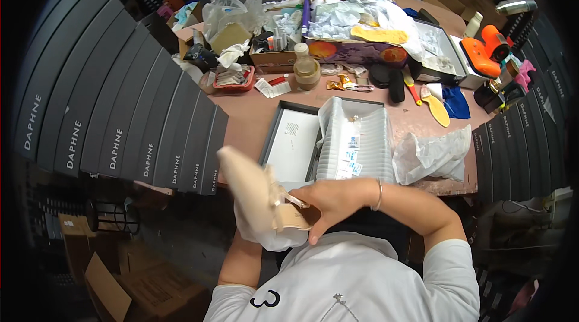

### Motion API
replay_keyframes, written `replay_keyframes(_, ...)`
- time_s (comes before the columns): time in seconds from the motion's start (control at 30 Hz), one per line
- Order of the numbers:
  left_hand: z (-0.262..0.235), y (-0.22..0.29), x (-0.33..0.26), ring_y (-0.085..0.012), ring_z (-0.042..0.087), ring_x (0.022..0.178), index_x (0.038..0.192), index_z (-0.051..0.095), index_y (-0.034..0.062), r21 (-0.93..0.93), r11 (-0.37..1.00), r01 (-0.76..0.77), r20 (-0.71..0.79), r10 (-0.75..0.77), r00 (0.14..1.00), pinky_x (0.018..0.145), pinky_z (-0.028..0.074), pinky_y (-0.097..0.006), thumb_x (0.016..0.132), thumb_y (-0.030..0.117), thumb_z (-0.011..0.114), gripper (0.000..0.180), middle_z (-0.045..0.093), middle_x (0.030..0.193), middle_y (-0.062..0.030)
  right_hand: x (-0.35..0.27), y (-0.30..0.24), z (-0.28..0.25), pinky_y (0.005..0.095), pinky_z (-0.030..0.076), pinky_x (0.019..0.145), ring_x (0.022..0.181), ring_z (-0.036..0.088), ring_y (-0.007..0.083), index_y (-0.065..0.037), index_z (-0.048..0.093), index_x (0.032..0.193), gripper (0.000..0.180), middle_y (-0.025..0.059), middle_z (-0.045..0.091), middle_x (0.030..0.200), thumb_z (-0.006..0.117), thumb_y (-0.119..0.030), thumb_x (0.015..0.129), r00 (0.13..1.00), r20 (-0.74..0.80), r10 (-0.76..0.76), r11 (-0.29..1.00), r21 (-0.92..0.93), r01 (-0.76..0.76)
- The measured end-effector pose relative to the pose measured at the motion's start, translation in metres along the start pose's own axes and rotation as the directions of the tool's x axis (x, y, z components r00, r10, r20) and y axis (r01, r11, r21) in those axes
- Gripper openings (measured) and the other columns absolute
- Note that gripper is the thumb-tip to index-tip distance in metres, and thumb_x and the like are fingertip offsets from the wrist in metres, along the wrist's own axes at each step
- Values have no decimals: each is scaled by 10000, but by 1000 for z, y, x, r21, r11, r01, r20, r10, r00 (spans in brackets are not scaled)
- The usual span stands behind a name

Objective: Packing pairs of high-heeled shoes into shoeboxes with protective paper.

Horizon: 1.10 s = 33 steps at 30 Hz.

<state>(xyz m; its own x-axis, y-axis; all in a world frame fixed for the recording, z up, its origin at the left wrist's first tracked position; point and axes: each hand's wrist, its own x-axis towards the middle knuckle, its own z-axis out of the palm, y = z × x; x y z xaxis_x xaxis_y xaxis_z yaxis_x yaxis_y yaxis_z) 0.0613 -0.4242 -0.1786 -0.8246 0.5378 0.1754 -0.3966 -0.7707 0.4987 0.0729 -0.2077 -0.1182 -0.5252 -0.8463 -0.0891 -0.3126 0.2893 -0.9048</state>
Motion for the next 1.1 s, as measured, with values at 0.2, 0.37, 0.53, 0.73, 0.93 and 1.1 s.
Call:
replay_keyframes(0.2, 13, 43, 50, -135, 562, 1023, 1263, 524, 16, 696, 570, 436, -447, -131, 885, 915, 434, -243, 949, 226, 527, 378, 579, 1116, -50, -52, 34, 56, 310, 457, 882, 998, 576, 216, 18, 418, 1347, 701, 133, 582, 1094, 676, -361, 816, 860, -489, 145, 912, 403, 75)
replay_keyframes(0.37, 5, 126, 142, -188, 653, 843, 1104, 617, 78, 568, 777, -273, -145, 421, 896, 706, 570, -389, 950, 291, 438, 318, 643, 894, -57, -125, 17, 51, 295, 445, 885, 1008, 548, 164, 37, 448, 1333, 727, 94, 573, 1106, 667, -412, 805, 779, -521, 349, 752, 651, 98)
replay_keyframes(0.53, 60, 41, 188, -180, 627, 846, 1018, 648, -9, 985, -84, -151, 172, 463, 870, 745, 504, -299, 816, 5, 589, 211, 672, 942, -100, -124, -33, 35, 345, 391, 993, 1164, 503, 246, 61, 349, 1386, 746, 185, 534, 1244, 617, -338, 815, 860, -506, 67, 880, 436, 188)
replay_keyframes(0.73, 44, -19, 156, -179, 639, 821, 1016, 664, -25, 918, 354, -179, 38, 371, 928, 742, 501, -269, 787, -75, 548, 262, 662, 876, -92, -110, 5, 46, 313, 358, 1009, 1187, 449, 214, 35, 28, 1491, 956, 177, 445, 1305, 608, -383, 857, 957, -285, 58, 885, 459, 83)
replay_keyframes(0.93, 76, -28, 84, -195, 642, 815, 966, 673, -4, 973, 147, -176, 169, 58, 984, 736, 493, -279, 768, -59, 582, 225, 654, 887, -102, -83, 56, 38, 280, 510, 787, 1019, 563, 191, -38, 143, 1496, 832, 160, 513, 1239, 579, -370, 871, 709, -527, 469, 681, 726, 89)
replay_keyframes(1.1, 31, -10, 119, -252, 633, 761, 933, 658, -20, 985, 167, -51, 7, 252, 968, 682, 493, -298, 777, 10, 652, 159, 627, 853, -125, -110, 75, 69, 328, 546, 537, 781, 642, 285, -57, 311, 1385, 706, 244, 592, 1081, 585, -398, 832, 854, -483, 194, 182, 873, 453)
